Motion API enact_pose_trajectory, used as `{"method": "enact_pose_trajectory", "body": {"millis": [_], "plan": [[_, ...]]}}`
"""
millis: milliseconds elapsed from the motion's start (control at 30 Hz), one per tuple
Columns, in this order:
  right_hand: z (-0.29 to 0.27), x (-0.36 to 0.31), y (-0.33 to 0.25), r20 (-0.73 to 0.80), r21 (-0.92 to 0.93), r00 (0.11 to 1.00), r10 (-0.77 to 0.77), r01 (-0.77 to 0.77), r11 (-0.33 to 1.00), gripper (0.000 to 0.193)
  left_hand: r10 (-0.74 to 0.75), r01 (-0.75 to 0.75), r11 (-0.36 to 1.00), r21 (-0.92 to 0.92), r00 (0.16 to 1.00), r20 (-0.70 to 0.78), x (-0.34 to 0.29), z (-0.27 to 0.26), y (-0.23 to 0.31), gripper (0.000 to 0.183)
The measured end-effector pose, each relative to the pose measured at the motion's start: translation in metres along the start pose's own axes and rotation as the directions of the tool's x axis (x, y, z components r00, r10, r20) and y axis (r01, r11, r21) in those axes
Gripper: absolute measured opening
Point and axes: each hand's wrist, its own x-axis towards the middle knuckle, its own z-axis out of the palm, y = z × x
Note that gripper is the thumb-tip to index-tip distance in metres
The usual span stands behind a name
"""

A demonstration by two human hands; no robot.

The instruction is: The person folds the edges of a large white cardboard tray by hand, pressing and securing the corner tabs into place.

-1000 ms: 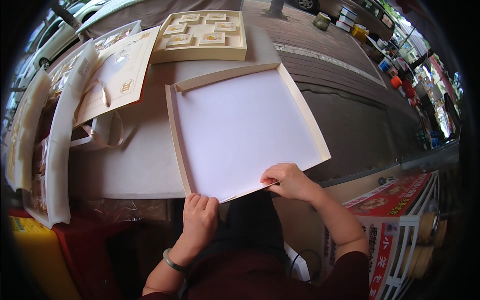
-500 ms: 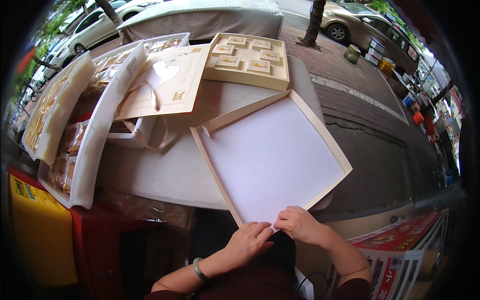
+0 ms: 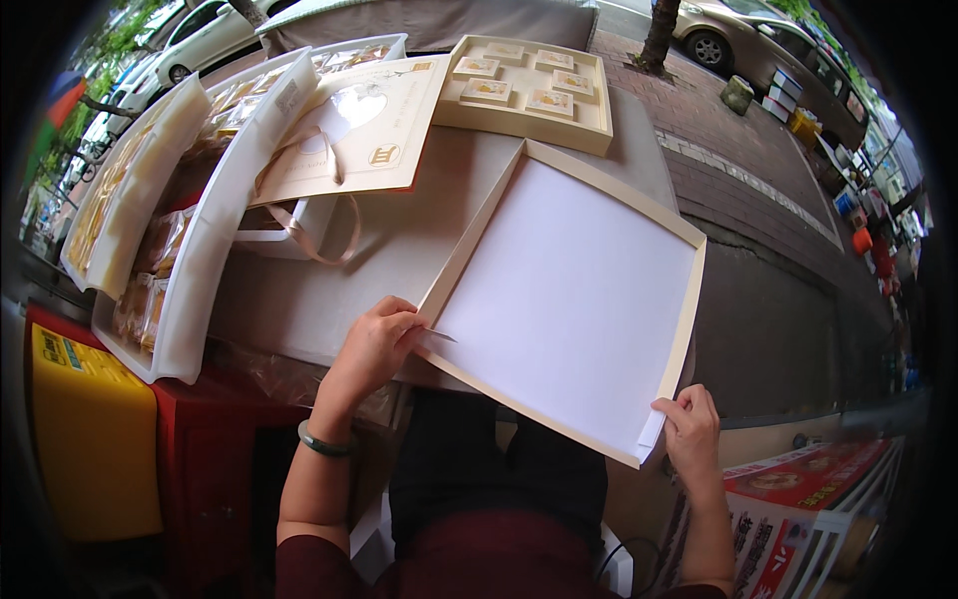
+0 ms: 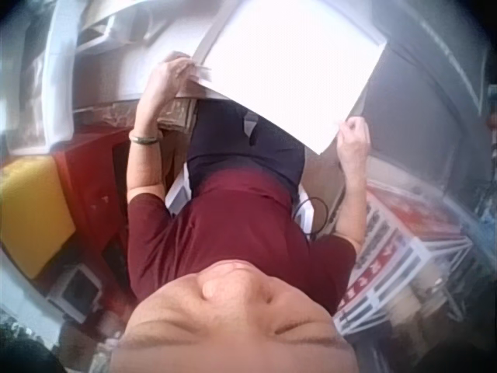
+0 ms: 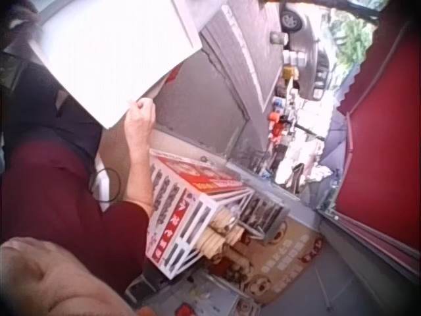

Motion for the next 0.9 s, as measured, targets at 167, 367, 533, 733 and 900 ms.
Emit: {"method": "enact_pose_trajectory", "body": {"millis": [167, 367, 533, 733, 900], "plan": [[0.01, 0.011, 0.01, -0.003, 0.154, 0.999, 0.048, -0.046, 0.987, 0.019, 0.03, -0.053, 0.982, 0.179, 0.991, 0.128, 0.004, -0.002, 0.017, 0.004], [0.018, 0.021, 0.017, 0.023, 0.102, 0.999, 0.039, -0.041, 0.994, 0.021, 0.232, -0.373, 0.871, 0.32, 0.886, 0.401, 0.019, -0.009, 0.02, 0.013], [0.018, 0.023, 0.022, 0.003, 0.102, 1.0, -0.007, 0.007, 0.995, 0.02, 0.241, -0.505, 0.797, 0.331, 0.769, 0.592, 0.026, -0.026, 0.01, 0.023], [0.014, 0.037, 0.031, -0.011, 0.106, 1.0, -0.015, 0.016, 0.994, 0.019, 0.159, -0.534, 0.756, 0.379, 0.711, 0.685, 0.031, -0.018, 0.021, 0.012], [0.015, 0.041, 0.037, 0.002, 0.043, 0.999, -0.051, 0.051, 0.998, 0.017, 0.309, -0.748, 0.469, 0.468, 0.636, 0.707, 0.031, -0.013, 0.04, 0.006]]}}
